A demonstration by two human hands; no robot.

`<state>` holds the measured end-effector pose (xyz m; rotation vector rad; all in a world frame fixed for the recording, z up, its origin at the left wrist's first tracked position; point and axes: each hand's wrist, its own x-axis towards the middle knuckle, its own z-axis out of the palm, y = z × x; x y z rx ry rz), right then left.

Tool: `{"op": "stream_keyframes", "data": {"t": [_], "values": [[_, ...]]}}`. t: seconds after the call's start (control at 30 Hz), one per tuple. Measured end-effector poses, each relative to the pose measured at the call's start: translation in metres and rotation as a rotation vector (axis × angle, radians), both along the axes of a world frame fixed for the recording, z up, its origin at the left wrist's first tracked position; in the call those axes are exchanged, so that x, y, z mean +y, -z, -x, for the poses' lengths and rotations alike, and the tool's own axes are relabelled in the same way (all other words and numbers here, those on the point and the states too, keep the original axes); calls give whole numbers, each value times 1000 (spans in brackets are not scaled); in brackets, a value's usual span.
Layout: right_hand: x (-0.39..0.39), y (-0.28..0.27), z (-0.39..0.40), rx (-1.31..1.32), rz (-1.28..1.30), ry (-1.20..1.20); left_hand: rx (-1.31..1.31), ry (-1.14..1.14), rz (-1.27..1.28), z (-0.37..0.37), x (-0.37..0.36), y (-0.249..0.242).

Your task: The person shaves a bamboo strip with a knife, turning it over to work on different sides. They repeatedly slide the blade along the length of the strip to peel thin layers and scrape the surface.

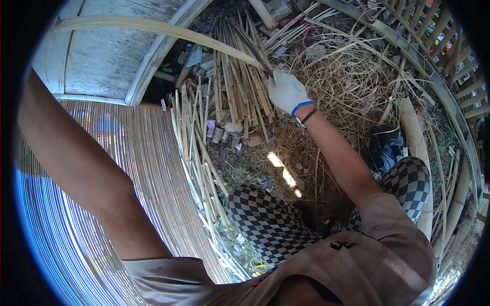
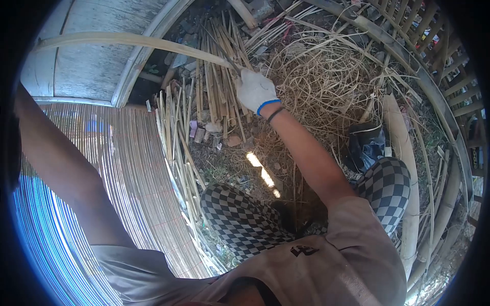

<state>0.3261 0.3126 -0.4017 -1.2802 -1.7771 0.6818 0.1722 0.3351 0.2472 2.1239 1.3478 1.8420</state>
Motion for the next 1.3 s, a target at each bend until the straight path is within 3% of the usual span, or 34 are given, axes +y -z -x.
{"op": "stream_keyframes", "data": {"t": [0.07,0.17,0.27,0.33,0.4,0.43,0.47,0.5,0.53,0.57,0.67,0.73,0.77,0.8,0.9,0.93,1.0,1.1,1.17,1.2,1.3], "values": [[-4,2,-4,-60,-156,95,-81,44,-68,1,7,11],[-28,-36,-12,-119,-183,34,-148,84,-98,1,13,11],[-52,-97,-23,-5,-63,-79,-122,136,-136,-29,-7,44],[-52,-93,-19,34,-43,-30,-121,280,-226,-39,-10,56],[-36,-67,-12,66,-91,81,-128,802,118,-36,-14,45],[-22,-35,-6,64,10,89,-128,1056,299,-31,-12,36],[-10,-1,-6,-12,224,32,-48,1147,361,-22,-1,28],[-4,47,-8,-58,218,47,-152,820,180,-35,-5,38],[20,132,1,-262,354,-60,-244,491,-1,-60,-14,53],[18,143,-17,-375,538,-196,-324,167,-180,-77,-17,61],[-8,180,-8,-508,308,-211,-189,258,-171,-34,21,25],[-26,109,-7,-361,281,-179,-178,203,-123,-23,38,24],[-28,77,-5,109,413,46,-170,182,-109,-16,46,16],[-27,38,-6,122,331,36,-110,314,17,20,64,-26],[-26,-36,-13,125,82,-11,-99,258,-74,9,69,-15],[-24,-42,-13,117,0,-31,-134,262,-92,0,67,-10],[-16,-30,-7,55,74,-3,-202,263,-122,-15,64,-3],[-8,35,12,35,126,76,-91,528,186,0,73,-31],[-4,43,11,-29,83,99,-123,309,-53,-18,72,1],[-6,44,14,-401,-194,66,-141,197,-166,-26,73,14],[-21,-18,-2,-22,146,29,-55,396,34,5,79,-23]]}}
